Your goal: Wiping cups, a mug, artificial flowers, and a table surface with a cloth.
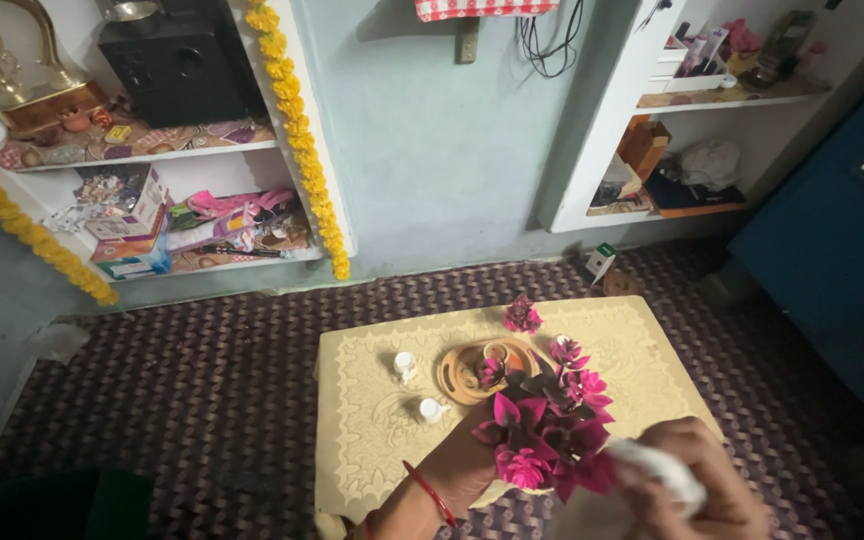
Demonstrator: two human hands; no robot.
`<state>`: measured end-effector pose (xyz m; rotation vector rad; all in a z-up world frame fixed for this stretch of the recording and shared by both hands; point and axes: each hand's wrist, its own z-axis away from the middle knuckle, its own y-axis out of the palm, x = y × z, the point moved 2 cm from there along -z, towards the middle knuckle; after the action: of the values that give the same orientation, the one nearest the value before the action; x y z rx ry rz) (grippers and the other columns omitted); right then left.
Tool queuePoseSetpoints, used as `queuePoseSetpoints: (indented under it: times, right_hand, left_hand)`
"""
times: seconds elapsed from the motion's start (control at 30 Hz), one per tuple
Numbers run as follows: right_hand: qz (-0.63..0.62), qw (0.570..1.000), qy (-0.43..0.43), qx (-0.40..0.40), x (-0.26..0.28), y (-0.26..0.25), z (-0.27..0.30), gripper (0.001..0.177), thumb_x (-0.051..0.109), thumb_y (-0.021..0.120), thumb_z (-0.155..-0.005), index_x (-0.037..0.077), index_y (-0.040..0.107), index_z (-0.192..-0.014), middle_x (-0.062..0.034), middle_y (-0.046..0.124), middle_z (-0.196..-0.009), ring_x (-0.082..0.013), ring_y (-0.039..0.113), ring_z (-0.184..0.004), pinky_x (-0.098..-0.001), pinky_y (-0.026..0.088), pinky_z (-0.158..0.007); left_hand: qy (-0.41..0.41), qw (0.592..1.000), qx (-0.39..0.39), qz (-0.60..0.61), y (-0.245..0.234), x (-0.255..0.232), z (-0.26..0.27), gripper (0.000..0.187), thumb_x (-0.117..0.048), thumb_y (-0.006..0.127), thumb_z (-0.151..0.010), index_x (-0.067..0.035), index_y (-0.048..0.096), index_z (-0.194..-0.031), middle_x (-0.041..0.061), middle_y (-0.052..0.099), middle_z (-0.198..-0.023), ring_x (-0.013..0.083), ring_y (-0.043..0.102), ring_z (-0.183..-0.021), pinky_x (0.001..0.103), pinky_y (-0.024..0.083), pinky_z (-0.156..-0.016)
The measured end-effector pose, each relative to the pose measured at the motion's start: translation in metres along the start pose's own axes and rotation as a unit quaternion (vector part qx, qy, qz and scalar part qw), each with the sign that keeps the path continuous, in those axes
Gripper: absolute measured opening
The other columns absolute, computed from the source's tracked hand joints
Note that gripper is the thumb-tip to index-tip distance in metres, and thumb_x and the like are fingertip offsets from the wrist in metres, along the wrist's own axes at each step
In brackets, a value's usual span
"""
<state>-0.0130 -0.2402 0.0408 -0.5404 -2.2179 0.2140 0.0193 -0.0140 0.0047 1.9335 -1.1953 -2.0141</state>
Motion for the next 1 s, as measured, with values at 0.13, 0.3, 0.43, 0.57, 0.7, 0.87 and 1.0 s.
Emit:
queuePoseSetpoints:
  times: [0.13, 0.3, 0.43, 0.57, 0.7, 0.87, 1.0]
  right_hand:
    - [-0.201, 0.954, 0.195, -0.103, -0.037, -0.022, 0.007, 0.018, 0.002, 0.068, -0.094, 0.000, 0.070, -0.112, -0.0148, 0.073, -0.102, -0.0193, 0.071, -0.099, -0.0365, 0.058, -0.092]
    - [-0.136, 0.953, 0.268, -0.037, -0.025, -0.022, -0.005, 0.031, 0.012, 0.044, -0.108, 0.000, 0.069, -0.122, -0.0206, 0.070, -0.106, -0.0249, 0.071, -0.104, -0.0410, 0.054, -0.099]
    - [-0.162, 0.985, 0.039, 0.049, -0.015, 0.000, -0.002, 0.023, 0.006, 0.058, -0.095, -0.006, 0.074, -0.106, -0.0176, 0.066, -0.109, -0.0211, 0.068, -0.107, -0.0377, 0.058, -0.094]
    - [-0.183, 0.955, 0.205, -0.116, 0.002, -0.005, -0.016, 0.016, 0.000, 0.057, -0.100, -0.008, 0.067, -0.110, -0.0197, 0.070, -0.107, -0.0241, 0.068, -0.105, -0.0358, 0.052, -0.099]
    - [-0.040, 0.987, 0.149, -0.054, -0.019, -0.022, -0.012, 0.018, 0.001, 0.055, -0.100, -0.003, 0.069, -0.111, -0.0169, 0.068, -0.104, -0.0221, 0.070, -0.102, -0.0381, 0.057, -0.089]
    - [0.040, 0.994, -0.035, 0.099, -0.009, -0.011, -0.007, 0.017, 0.004, 0.070, -0.080, 0.007, 0.079, -0.094, -0.0113, 0.074, -0.097, -0.0159, 0.076, -0.090, -0.0317, 0.059, -0.074]
    - [-0.020, 0.992, 0.123, -0.033, 0.012, -0.016, -0.021, 0.019, -0.004, 0.057, -0.091, 0.002, 0.071, -0.102, -0.0162, 0.072, -0.109, -0.0206, 0.075, -0.102, -0.0355, 0.060, -0.084]
  left_hand:
    - [-0.011, 1.000, -0.015, 0.008, -0.011, 0.010, -0.002, 0.066, -0.003, 0.085, -0.074, -0.006, 0.063, -0.136, 0.003, 0.071, -0.123, 0.0132, 0.066, -0.111, 0.030, 0.054, -0.097]
    - [-0.027, 0.999, -0.009, 0.021, -0.016, 0.020, 0.002, 0.065, -0.003, 0.082, -0.071, -0.016, 0.062, -0.132, -0.003, 0.071, -0.120, 0.0091, 0.067, -0.111, 0.027, 0.055, -0.096]
    - [-0.017, 0.994, 0.047, -0.096, -0.047, 0.057, 0.007, 0.023, -0.007, 0.074, -0.105, 0.000, 0.063, -0.124, 0.007, 0.064, -0.112, 0.0152, 0.059, -0.102, 0.033, 0.051, -0.089]
    - [-0.050, 0.996, 0.012, 0.074, -0.049, 0.058, 0.010, 0.054, -0.006, 0.079, -0.088, -0.007, 0.058, -0.138, 0.002, 0.066, -0.125, 0.0120, 0.063, -0.113, 0.029, 0.054, -0.093]
    - [-0.046, 0.997, 0.014, 0.052, -0.024, 0.030, 0.010, 0.059, -0.008, 0.079, -0.088, -0.008, 0.055, -0.143, -0.001, 0.066, -0.129, 0.0101, 0.062, -0.117, 0.028, 0.053, -0.097]
    - [-0.002, 0.998, 0.054, -0.022, 0.018, -0.016, 0.010, 0.073, -0.005, 0.081, -0.085, -0.010, 0.050, -0.151, 0.000, 0.066, -0.133, 0.0126, 0.061, -0.122, 0.029, 0.049, -0.106]
    - [0.044, 0.994, 0.059, -0.080, 0.007, -0.007, 0.006, 0.070, -0.003, 0.083, -0.084, -0.005, 0.055, -0.148, -0.001, 0.065, -0.138, 0.0137, 0.060, -0.128, 0.031, 0.049, -0.112]
